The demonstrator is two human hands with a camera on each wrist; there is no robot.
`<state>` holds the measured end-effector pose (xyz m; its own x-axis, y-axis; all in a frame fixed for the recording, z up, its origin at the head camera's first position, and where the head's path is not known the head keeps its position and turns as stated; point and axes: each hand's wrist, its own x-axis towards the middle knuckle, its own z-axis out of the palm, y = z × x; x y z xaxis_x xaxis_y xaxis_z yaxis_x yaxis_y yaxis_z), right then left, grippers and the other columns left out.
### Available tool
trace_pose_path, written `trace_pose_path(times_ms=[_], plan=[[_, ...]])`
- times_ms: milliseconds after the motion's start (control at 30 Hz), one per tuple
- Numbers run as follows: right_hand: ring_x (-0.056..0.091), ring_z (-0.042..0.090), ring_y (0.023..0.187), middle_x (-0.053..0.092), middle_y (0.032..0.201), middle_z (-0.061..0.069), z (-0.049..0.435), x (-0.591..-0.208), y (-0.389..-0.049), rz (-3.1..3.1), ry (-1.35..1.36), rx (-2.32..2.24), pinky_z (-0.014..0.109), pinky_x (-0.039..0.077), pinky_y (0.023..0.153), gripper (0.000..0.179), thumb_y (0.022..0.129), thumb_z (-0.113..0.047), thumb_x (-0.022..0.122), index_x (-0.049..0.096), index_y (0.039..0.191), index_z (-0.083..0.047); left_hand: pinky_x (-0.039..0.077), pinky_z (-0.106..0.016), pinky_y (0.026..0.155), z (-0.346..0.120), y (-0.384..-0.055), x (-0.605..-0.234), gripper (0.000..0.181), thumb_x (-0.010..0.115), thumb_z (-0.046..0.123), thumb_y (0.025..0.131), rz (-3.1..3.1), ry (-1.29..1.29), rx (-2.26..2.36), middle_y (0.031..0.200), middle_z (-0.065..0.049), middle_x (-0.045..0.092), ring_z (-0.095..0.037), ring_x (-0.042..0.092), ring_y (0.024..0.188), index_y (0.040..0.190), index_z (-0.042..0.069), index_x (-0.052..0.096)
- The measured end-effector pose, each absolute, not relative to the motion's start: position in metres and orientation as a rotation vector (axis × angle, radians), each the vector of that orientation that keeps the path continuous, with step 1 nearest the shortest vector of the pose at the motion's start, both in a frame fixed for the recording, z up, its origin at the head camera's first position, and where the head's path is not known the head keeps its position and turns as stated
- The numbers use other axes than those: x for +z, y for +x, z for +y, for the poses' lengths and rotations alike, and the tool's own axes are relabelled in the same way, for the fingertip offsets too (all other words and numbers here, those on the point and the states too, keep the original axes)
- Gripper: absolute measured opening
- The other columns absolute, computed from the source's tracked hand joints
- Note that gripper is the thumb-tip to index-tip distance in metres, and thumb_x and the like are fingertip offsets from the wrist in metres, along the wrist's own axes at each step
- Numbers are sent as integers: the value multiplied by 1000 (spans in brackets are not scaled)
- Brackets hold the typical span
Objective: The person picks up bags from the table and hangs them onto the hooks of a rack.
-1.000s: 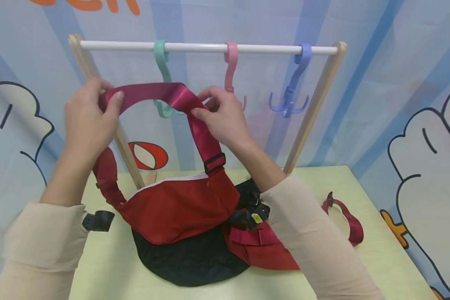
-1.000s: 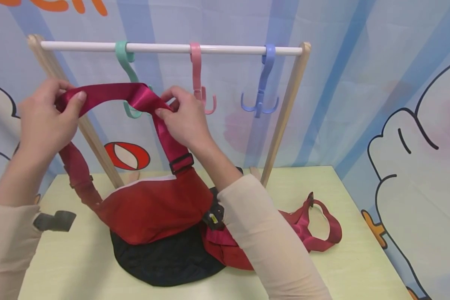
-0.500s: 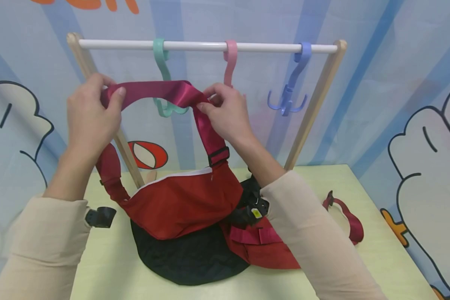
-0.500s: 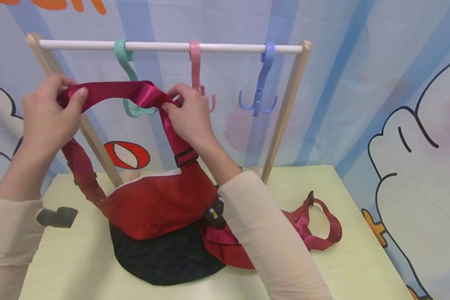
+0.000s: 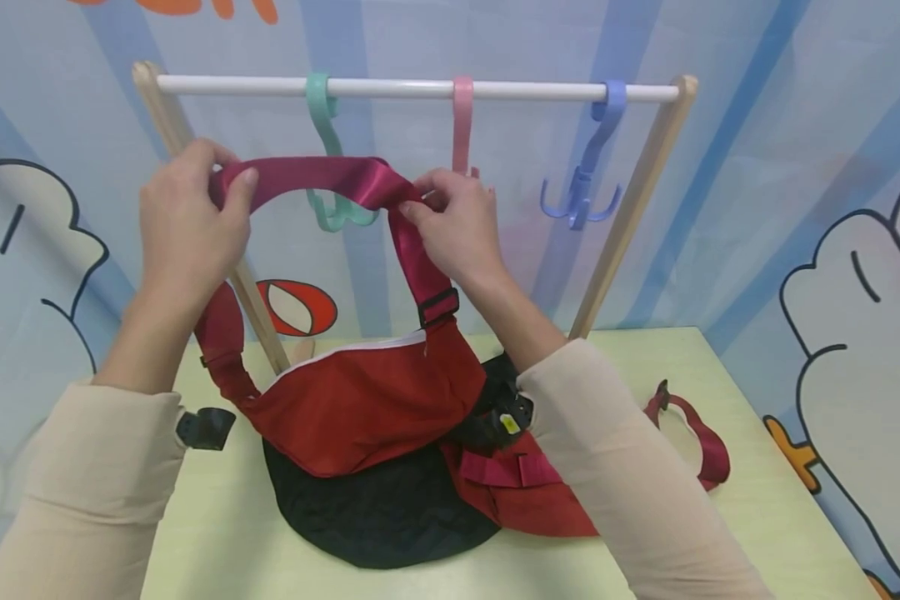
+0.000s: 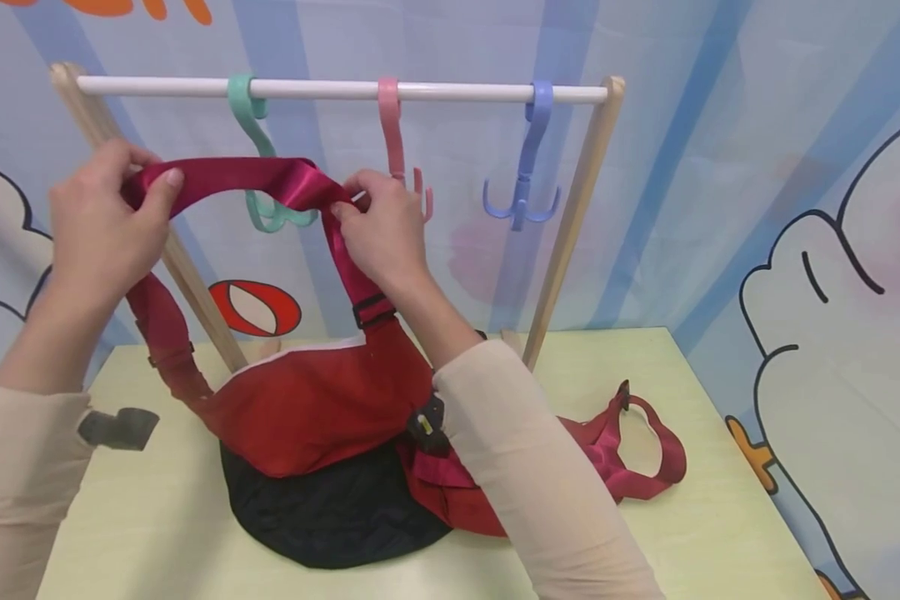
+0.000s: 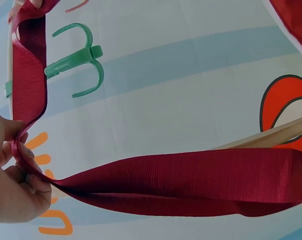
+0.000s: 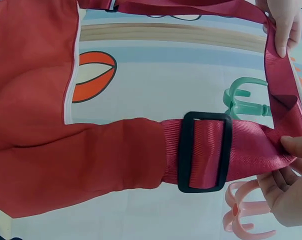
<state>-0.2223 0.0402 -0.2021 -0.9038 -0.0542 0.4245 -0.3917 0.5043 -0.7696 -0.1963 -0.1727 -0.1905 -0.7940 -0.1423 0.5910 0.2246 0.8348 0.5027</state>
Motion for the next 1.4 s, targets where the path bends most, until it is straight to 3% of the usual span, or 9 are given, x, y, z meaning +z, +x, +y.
trace_pose_path(times_ms=[100, 167, 233, 333, 433, 467, 1300, 1367, 1400], plan=[[60, 14, 68, 67, 80, 8, 38, -202, -223, -2366, 359, 1343, 28, 44, 78, 17, 86, -11, 63, 68, 100, -4, 34, -34, 64, -172, -197, -189, 34, 46, 26, 94, -2367, -57, -748, 82, -20, 52, -29, 48, 79, 110, -3, 54], [60, 14, 68, 67, 79, 9, 37, -202, -224, -2338, 349, 1328, 28, 46, 70, 17, 86, -10, 63, 68, 100, -3, 34, -35, 65, -171, -198, -189, 33, 47, 26, 94, -2358, -61, -751, 82, -20, 52, -30, 48, 80, 109, -3, 54], [60, 14, 68, 67, 78, 8, 36, -202, -226, -2320, 332, 1299, 29, 42, 80, 15, 85, -10, 63, 69, 97, -4, 34, -36, 66, -170, -198, -189, 32, 48, 25, 93, -2351, -68, -755, 81, -20, 53, -31, 48, 81, 108, -3, 55], [61, 14, 71, 67, 76, 7, 34, -202, -228, -2309, 295, 1260, 37, 27, 100, 14, 85, -9, 62, 70, 96, -5, 33, -38, 67, -168, -199, -189, 31, 48, 23, 93, -2340, -88, -750, 80, -21, 53, -31, 48, 81, 106, -4, 56], [62, 14, 77, 68, 78, 7, 33, -203, -231, -2312, 258, 1245, 41, 8, 108, 15, 85, -10, 62, 70, 97, -5, 33, -37, 68, -167, -199, -190, 31, 48, 24, 93, -2347, -93, -740, 79, -20, 53, -31, 48, 81, 105, -4, 56], [62, 15, 79, 68, 78, 8, 33, -203, -232, -2313, 247, 1246, 40, 6, 109, 15, 86, -10, 62, 70, 97, -5, 33, -37, 68, -166, -199, -190, 31, 49, 23, 93, -2346, -95, -740, 79, -20, 53, -31, 48, 81, 105, -4, 56], [59, 16, 72, 66, 74, 8, 33, -209, -243, -2266, 166, 1254, 33, 11, 108, 15, 87, -15, 61, 71, 96, -7, 34, -43, 76, -162, -200, -187, 30, 50, 21, 93, -2354, -118, -761, 87, -22, 55, -33, 48, 89, 107, -4, 57], [59, 15, 72, 66, 74, 8, 34, -209, -242, -2255, 169, 1275, 33, 13, 108, 16, 87, -15, 61, 70, 97, -7, 35, -42, 76, -163, -200, -186, 31, 50, 23, 93, -2364, -110, -756, 88, -22, 55, -32, 48, 90, 109, -4, 56], [59, 14, 71, 66, 75, 8, 34, -208, -242, -2248, 173, 1292, 31, 21, 105, 16, 87, -14, 61, 70, 98, -7, 35, -41, 75, -163, -200, -186, 32, 49, 23, 93, -2368, -107, -754, 88, -21, 55, -32, 48, 90, 109, -4, 56]])
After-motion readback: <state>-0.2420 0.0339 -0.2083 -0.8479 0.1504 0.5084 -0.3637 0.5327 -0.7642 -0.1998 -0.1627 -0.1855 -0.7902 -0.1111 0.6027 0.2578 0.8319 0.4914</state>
